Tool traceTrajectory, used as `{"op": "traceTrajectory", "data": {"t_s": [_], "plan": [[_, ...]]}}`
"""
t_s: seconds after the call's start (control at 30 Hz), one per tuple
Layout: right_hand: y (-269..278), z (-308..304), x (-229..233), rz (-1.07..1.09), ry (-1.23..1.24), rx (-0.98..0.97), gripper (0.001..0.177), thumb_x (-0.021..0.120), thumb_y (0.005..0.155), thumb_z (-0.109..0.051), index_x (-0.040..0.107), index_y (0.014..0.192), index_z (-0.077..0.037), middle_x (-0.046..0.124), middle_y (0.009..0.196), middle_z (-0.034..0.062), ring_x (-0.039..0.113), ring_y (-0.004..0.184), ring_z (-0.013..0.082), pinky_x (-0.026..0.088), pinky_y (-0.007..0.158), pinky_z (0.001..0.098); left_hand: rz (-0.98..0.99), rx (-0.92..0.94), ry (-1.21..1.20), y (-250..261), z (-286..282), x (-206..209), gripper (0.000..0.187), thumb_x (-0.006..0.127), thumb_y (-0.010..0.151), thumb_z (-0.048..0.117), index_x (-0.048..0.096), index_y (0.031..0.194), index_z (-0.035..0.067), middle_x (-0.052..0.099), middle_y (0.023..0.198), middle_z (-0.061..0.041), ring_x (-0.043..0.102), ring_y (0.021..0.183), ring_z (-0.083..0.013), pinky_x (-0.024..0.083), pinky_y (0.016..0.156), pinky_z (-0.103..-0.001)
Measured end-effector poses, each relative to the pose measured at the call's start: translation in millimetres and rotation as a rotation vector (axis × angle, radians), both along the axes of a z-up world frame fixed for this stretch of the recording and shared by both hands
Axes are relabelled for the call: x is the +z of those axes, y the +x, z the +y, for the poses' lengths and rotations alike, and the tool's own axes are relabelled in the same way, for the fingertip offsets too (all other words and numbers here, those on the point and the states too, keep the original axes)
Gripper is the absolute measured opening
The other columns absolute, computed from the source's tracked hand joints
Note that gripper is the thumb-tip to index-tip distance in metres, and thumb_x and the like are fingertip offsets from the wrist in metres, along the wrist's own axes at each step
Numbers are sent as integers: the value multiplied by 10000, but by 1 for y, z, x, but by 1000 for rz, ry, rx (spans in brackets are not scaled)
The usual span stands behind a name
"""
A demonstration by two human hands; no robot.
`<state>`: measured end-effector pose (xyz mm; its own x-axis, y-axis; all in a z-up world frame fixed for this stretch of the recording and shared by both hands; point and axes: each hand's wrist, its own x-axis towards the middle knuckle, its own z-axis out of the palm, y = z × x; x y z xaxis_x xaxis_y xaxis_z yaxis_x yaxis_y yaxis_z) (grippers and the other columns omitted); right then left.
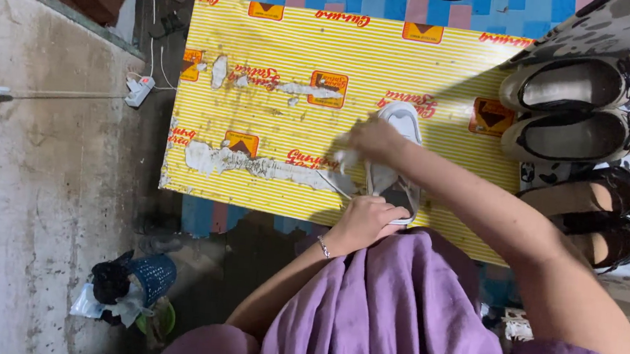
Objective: Cleaning a white sneaker with a white cloth.
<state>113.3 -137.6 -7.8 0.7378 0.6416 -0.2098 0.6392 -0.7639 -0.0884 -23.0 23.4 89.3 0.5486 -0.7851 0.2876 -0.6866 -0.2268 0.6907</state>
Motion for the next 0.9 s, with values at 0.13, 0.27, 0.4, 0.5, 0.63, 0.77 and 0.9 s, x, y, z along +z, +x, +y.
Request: {"op": "traceTrajectory", "data": {"t_s": [0.13, 0.27, 0.4, 0.5, 0.63, 0.77, 0.9], "plan": [[27, -30, 44, -324, -15, -202, 345, 703, 685, -162, 759, 1026, -154, 755, 1014, 60, 731, 944, 265, 535, 874, 521, -2, 17, 72, -1, 0, -2, 293, 770, 849, 285, 730, 1117, 175, 681, 789, -73, 668, 769, -268, 526, 717, -412], [33, -75, 3, -17, 572, -899, 258, 696, 929, -215, 740, 1141, -74, 731, 1059, 193, 702, 971, 404, 547, 860, 500, -9, 38, 99, -1, 1, 1, 289, 785, 848, 266, 740, 1124, 196, 669, 767, -67, 667, 770, -253, 525, 713, -400], [1, -85, -8, 60, 1222, -1167, 273, 649, 971, -182, 752, 1195, -67, 788, 1038, 114, 739, 960, 247, 569, 832, 381, -14, 41, 64, -3, 1, 0, 334, 788, 823, 245, 732, 1149, 198, 675, 778, -47, 667, 775, -235, 530, 724, -384], [-23, -98, -49, -26, 1515, -883, 275, 654, 974, -124, 700, 1218, -6, 755, 1127, 100, 698, 1034, 161, 542, 912, 327, 14, 14, 31, -1, 1, -2, 327, 784, 841, 252, 718, 1153, 180, 692, 819, -37, 667, 793, -231, 522, 729, -379], [-86, -110, -42, -278, 1262, -775, 285, 654, 998, -101, 684, 1251, 27, 743, 1168, 148, 693, 1091, 183, 531, 942, 360, -9, 5, 22, -2, 0, -2, 295, 772, 866, 287, 710, 1131, 172, 682, 808, -37, 670, 785, -233, 522, 724, -385], [-174, -106, -56, 146, 1026, -1080, 251, 712, 884, -127, 704, 1098, 4, 755, 967, 131, 684, 839, 189, 543, 755, 363, -24, 90, 79, -3, -5, 2, 305, 786, 879, 400, 686, 1022, 150, 632, 732, -76, 644, 697, -269, 507, 642, -418], [-250, -108, -70, 527, 1070, -1191, 252, 654, 876, -130, 724, 1088, -14, 738, 888, 126, 668, 754, 205, 550, 706, 367, 6, 97, 78, 1, -7, 14, 336, 796, 838, 423, 704, 977, 132, 646, 711, -103, 655, 676, -297, 507, 610, -426]]}}
